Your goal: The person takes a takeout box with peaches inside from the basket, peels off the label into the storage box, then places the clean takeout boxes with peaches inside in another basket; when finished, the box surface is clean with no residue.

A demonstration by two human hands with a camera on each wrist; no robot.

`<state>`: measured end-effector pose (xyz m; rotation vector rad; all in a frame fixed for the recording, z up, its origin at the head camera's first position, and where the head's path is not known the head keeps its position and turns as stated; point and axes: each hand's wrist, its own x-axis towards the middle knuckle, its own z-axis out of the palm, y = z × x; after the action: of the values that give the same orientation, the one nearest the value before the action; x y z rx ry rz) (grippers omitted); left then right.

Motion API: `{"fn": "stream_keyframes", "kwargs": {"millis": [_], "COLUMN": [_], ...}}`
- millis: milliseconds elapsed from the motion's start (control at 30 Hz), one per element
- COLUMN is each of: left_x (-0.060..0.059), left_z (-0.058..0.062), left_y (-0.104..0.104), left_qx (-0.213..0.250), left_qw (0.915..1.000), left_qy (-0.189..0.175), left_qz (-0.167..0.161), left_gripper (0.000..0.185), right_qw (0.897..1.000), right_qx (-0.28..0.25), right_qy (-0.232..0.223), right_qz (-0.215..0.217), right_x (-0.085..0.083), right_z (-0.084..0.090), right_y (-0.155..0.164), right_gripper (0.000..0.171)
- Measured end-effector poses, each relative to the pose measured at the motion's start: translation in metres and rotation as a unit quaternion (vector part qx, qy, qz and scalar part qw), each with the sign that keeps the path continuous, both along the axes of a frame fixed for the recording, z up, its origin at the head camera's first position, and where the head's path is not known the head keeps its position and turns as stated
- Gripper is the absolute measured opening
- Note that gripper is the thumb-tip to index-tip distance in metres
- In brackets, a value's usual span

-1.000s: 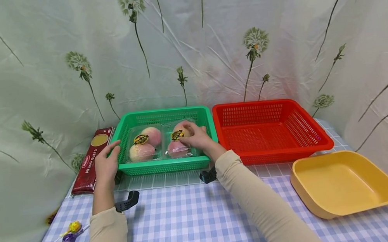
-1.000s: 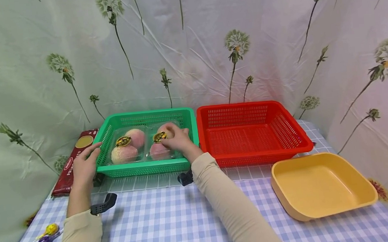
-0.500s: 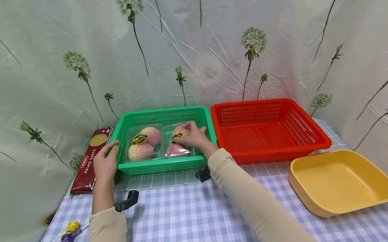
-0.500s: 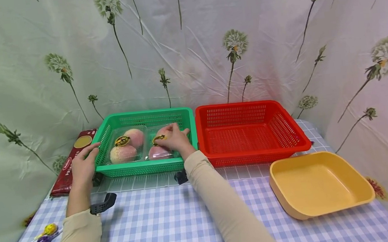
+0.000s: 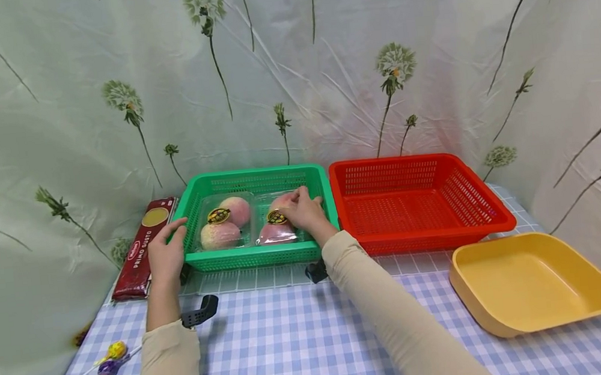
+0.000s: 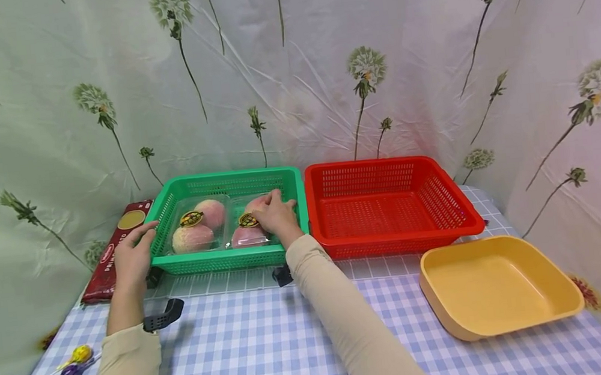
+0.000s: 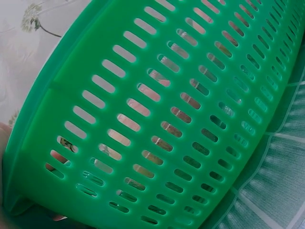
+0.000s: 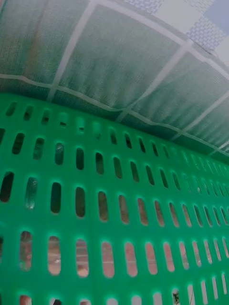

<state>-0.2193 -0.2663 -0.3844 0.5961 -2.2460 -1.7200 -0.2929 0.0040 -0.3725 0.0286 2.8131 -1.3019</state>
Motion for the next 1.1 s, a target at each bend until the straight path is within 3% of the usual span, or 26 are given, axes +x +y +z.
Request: {"fn": "stream_keyframes", "kwargs": {"millis": [367, 733, 967, 1100], "left_x": [0.002, 0.002, 0.001, 0.0], "left_z": [0.0, 0.0, -0.001, -0.002], "left_y": [0.0, 0.0, 0.001, 0.0], "left_qx": [-0.005, -0.006, -0.006, -0.007], "left_qw": [1.0, 0.9999, 0.9999, 0.9998], "left_qy": [-0.001, -0.002, -0.004, -0.002], "left_qz": [0.001, 0.008, 0.015, 0.017], "left_gripper": [0.043, 0.043, 0.044, 0.043], "right_qw": [0.998, 0.98, 0.964, 0.964], "right_qx": [-0.041, -0.179, -0.255, -0.25], "right_qy": [0.04, 0.055, -0.001, -0.015], "right_qz": [0.01, 0.063, 0.076, 0.083], "right_x": [0.002, -0.001, -0.001, 0.0], "right_z": [0.001, 0.004, 0.005, 0.006], "right_y": [0.002, 0.008, 0.01, 0.011], "right_gripper": [0.022, 0.036, 0.041, 0.042]}}
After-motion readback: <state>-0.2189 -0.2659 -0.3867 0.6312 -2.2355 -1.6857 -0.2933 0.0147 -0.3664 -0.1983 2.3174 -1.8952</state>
